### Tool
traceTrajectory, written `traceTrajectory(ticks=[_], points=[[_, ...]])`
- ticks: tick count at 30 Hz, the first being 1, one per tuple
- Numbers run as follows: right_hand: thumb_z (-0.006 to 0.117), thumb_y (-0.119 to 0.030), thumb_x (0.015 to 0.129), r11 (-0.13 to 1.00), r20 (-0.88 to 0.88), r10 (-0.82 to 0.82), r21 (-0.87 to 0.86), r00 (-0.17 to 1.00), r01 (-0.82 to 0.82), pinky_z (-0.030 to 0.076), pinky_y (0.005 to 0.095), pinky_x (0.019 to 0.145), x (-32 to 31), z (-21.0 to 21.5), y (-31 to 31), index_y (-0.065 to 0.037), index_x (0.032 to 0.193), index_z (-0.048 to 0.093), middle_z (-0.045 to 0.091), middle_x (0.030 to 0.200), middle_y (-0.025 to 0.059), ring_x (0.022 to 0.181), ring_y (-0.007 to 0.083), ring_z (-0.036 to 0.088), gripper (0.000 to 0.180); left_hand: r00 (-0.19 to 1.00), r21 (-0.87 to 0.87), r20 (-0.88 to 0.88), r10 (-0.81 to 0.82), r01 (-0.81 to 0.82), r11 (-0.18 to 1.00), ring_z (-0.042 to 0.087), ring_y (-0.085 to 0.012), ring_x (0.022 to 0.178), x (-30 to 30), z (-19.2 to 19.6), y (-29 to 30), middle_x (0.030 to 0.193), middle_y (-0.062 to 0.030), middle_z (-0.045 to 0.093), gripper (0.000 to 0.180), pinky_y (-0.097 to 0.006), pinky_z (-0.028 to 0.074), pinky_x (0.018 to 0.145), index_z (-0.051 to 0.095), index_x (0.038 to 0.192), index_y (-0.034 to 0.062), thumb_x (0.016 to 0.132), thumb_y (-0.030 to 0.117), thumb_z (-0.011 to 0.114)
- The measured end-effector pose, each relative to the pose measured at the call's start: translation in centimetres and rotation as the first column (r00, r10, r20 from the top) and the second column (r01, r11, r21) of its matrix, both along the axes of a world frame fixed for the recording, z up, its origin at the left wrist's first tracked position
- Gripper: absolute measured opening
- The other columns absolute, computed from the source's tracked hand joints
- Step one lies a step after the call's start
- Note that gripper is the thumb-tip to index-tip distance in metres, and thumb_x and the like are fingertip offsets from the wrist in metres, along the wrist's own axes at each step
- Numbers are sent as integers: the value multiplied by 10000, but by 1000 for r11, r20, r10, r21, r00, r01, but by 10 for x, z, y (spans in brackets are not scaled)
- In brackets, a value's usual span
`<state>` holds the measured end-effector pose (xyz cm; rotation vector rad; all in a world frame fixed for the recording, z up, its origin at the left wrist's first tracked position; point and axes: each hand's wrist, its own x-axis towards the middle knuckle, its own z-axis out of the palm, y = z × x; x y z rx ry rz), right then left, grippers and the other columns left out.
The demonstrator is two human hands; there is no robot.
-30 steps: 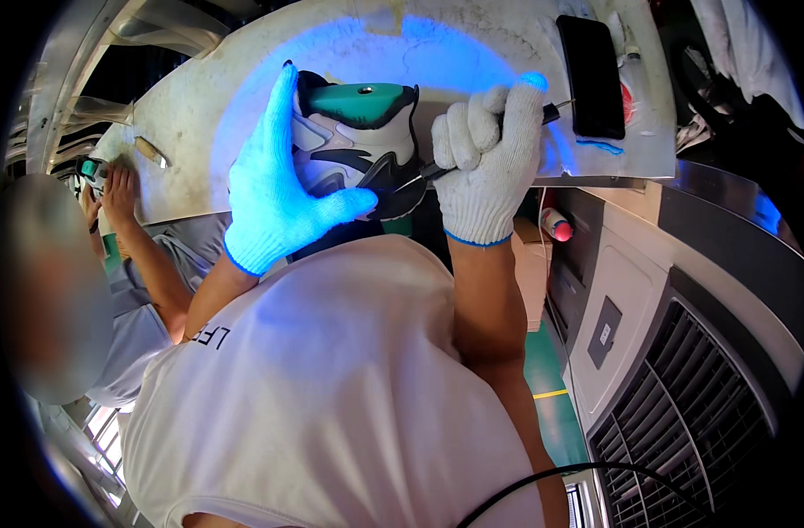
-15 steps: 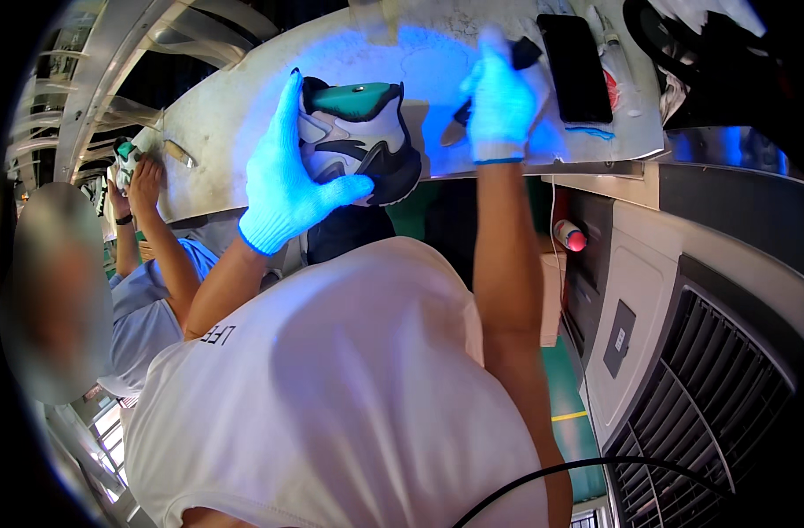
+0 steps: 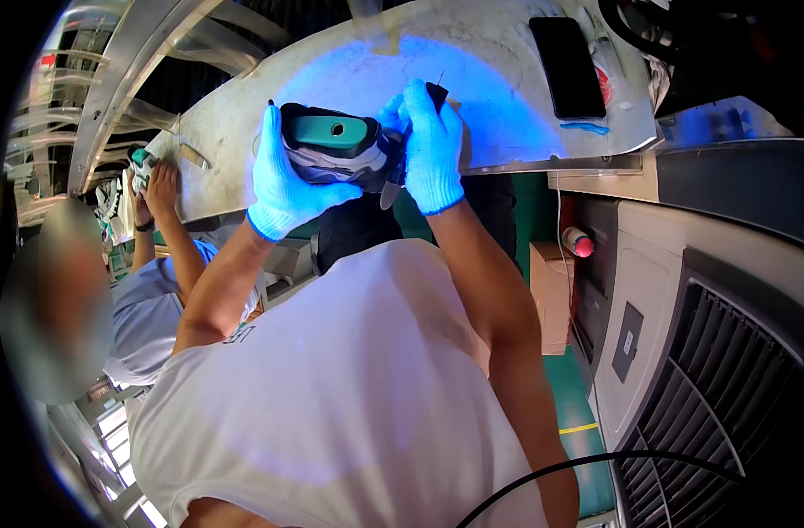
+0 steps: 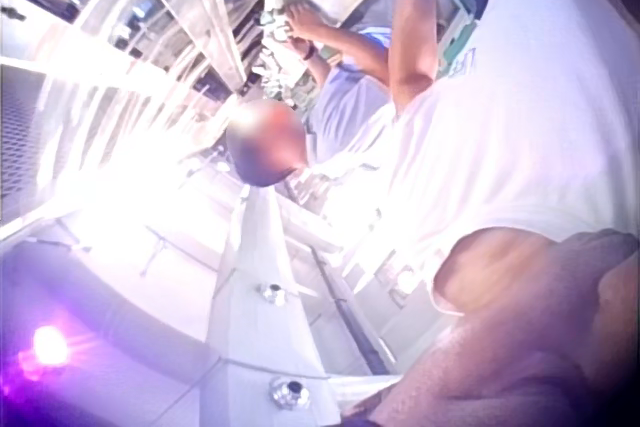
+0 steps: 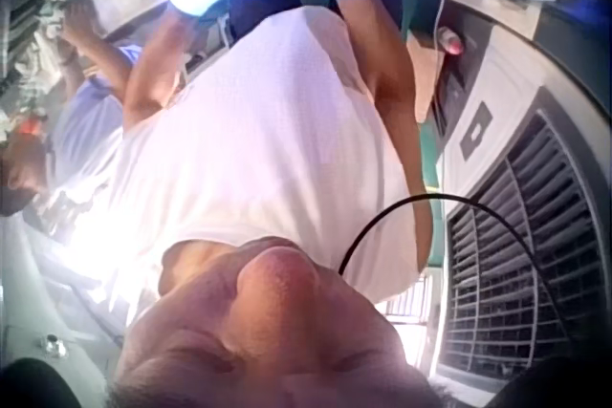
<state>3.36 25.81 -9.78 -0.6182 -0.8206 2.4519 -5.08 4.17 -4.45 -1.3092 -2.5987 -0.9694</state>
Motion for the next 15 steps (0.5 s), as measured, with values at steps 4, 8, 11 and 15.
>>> traceTrajectory(ticks=[4,8,11,15], points=[[702,-305,1118,997,53,-73,11,996,73,597,380,835,12,-2,-12,-23,1098,728,754,989,92,886,218,740,284,999,7,-20,42,-42,999,686,-407,1308,13,0,10,1439,-272,628,1537,-485,570,1128,242,1700,-100,560,417,1133],[693,-369,1127,966,281,-183,229,942,120,597,386,833,13,13,-24,7,1100,715,774,971,113,896,219,749,378,1000,109,10,25,-26,994,663,-503,1272,16,-18,10,1461,-323,587,1418,-544,572,1062,338,1680,-25,571,382,1121],[715,-370,1092,783,347,-344,619,873,62,563,399,746,11,-4,-26,39,978,737,770,844,119,791,210,735,425,996,249,-48,-72,82,965,664,-478,1189,13,-38,5,1417,-299,581,1360,-553,578,970,365,1681,84,587,363,1124],[717,-343,1091,926,183,16,369,983,-83,563,359,773,11,-3,-10,20,991,743,796,928,107,837,188,724,377,968,329,-171,-183,231,916,653,-467,1190,0,-51,-2,1435,-291,571,1248,-576,563,964,423,1634,133,613,334,1110]])
